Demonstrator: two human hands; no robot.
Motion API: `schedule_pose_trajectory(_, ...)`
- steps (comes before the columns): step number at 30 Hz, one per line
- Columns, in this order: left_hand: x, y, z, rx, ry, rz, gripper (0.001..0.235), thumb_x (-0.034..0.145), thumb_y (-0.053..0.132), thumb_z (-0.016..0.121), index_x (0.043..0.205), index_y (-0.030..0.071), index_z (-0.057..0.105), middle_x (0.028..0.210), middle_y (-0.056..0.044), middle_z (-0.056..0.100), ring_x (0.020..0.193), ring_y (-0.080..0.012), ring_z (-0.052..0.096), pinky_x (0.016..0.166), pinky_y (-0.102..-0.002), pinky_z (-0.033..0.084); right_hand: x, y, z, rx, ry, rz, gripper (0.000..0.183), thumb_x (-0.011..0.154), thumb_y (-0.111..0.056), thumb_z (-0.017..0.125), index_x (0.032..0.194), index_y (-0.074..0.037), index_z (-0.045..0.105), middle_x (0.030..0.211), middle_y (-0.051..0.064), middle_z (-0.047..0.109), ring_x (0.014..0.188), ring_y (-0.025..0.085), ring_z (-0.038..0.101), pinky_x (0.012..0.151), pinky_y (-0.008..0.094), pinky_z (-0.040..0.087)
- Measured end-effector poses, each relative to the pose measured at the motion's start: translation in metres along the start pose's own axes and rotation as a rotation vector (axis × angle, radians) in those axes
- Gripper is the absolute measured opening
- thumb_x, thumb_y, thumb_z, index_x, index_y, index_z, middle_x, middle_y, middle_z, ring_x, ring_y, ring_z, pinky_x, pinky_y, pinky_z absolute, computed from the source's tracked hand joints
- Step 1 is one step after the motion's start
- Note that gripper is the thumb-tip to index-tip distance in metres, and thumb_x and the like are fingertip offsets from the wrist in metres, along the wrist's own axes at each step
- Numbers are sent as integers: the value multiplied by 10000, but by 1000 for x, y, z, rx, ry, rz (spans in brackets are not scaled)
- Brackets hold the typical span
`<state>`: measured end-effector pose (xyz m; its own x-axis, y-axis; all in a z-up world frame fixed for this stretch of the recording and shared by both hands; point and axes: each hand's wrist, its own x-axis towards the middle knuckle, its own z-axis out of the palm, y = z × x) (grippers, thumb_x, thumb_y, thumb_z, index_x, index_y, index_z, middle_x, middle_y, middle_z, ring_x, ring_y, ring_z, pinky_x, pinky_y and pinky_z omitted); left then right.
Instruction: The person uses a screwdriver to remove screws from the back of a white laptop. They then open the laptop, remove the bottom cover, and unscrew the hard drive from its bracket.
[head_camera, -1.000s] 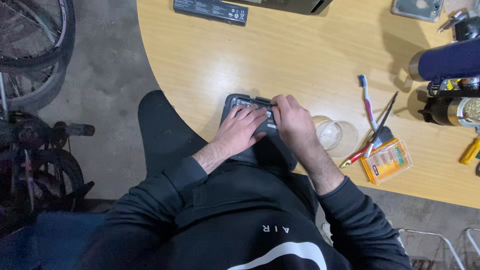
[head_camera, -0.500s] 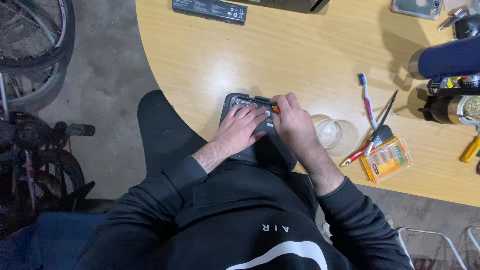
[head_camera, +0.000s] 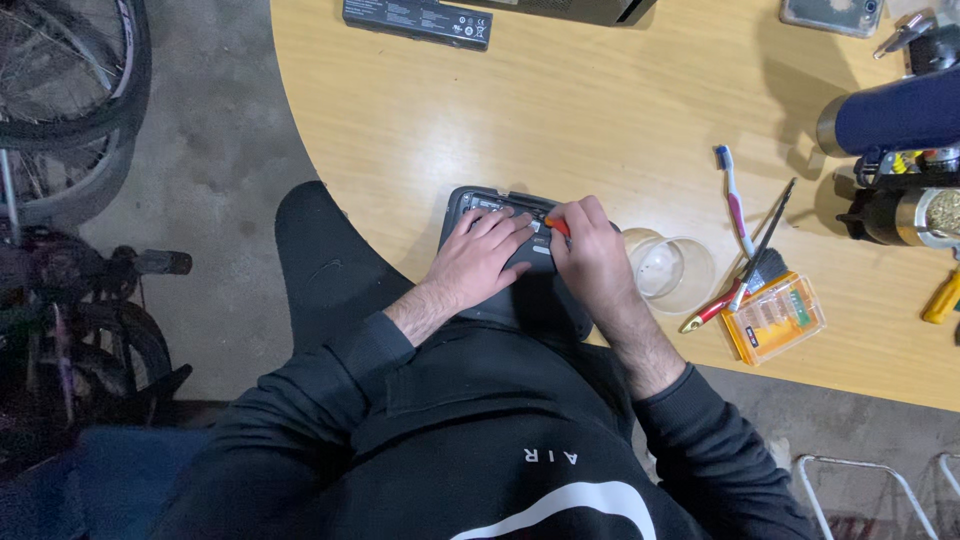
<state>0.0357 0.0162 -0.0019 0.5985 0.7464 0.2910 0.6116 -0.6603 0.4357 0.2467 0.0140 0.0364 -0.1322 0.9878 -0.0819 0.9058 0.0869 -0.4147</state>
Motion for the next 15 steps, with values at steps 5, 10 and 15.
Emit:
schedule_pose_trajectory(5,1,2,-2,1,5,-11,468,964,424,664,1334,143,609,1351,-32,609,1313,-216,524,1135,-462,363,-9,-1,-5,51,138,18,226,864,-100,778,1052,-177,680,956,9,572,856,321,735,735,440,637)
schedule_pose_trajectory(10,1,1,-3,-1,12,3,476,942,412,691,1328,144,612,1348,-30,612,1306,-217,532,1132,-461,365,-13,8,10,118,213,-11,243,849,-76,797,1056,-162,704,960,15,586,891,317,732,756,424,633)
schedule_pose_trajectory(15,3,2,-6,-10,9,1,465,944,399,702,1319,139,612,1358,-29,609,1306,-217,534,1125,-466,369,-19,14,19,176,265,-15,279,818,-51,833,1060,-142,727,957,29,609,920,319,727,768,409,629)
